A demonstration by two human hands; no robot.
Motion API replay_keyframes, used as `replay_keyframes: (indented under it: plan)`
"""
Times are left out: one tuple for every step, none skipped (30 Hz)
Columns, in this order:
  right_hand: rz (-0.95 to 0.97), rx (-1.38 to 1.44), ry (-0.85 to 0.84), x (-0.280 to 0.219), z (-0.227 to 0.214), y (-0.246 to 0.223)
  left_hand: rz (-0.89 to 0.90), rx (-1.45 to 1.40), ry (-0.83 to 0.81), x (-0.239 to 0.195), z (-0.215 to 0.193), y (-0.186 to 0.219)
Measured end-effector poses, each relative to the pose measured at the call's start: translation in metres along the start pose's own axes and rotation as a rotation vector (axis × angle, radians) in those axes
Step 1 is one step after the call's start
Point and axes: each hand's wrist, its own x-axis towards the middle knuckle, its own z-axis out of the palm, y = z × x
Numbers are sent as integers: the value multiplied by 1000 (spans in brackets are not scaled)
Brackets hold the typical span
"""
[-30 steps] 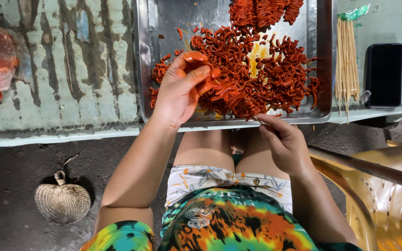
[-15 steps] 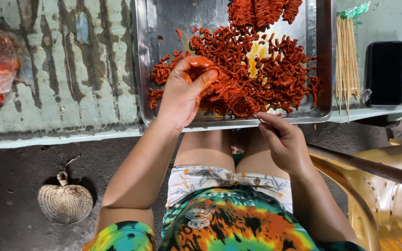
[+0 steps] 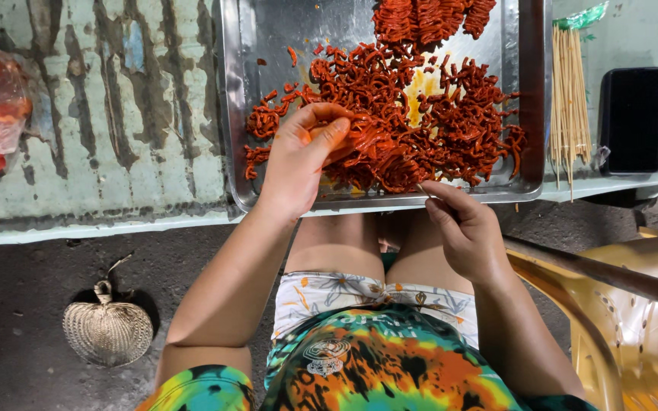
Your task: The person is skewering marinated food items onto wooden sticks by hand from a metal tray.
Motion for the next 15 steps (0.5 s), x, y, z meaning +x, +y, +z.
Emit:
replay_keyframes:
  plan:
    - [-6,10,2,0,0,1,15,-23,-10,0,-1,-1]
    - [-14,20,2,1,0,2,32,-46,-19,0,-1,-1]
    - [-12,25,3,0,0,2,33,-60,-17,0,-1,-1]
    - [-11,31,3,1,0,3,34,-74,-15,0,-2,-1]
    - [-10,37,4,1,0,3,36,-88,-13,0,-1,-2]
    - [-5,23,5,0,0,3,52,-70,-13,1,-1,-2]
    - [0,10,7,0,-1,3,67,-52,-14,1,-1,-3]
    - [5,-3,9,0,-1,3,83,-35,-14,1,0,-4]
    - [3,0,8,0,-1,2,121,2,-22,2,0,-4]
    - [2,4,7,0,-1,2,158,38,-28,2,1,-5]
    - [1,7,6,0,0,1,196,75,-34,2,1,-6]
    - [2,8,9,1,0,1,197,67,-38,2,1,-7]
    - [2,8,12,2,0,0,199,59,-42,3,0,-8]
    - [6,10,13,1,0,0,197,51,-43,3,0,-9]
    - [7,-4,13,1,0,-1,219,64,-39,4,-1,-10]
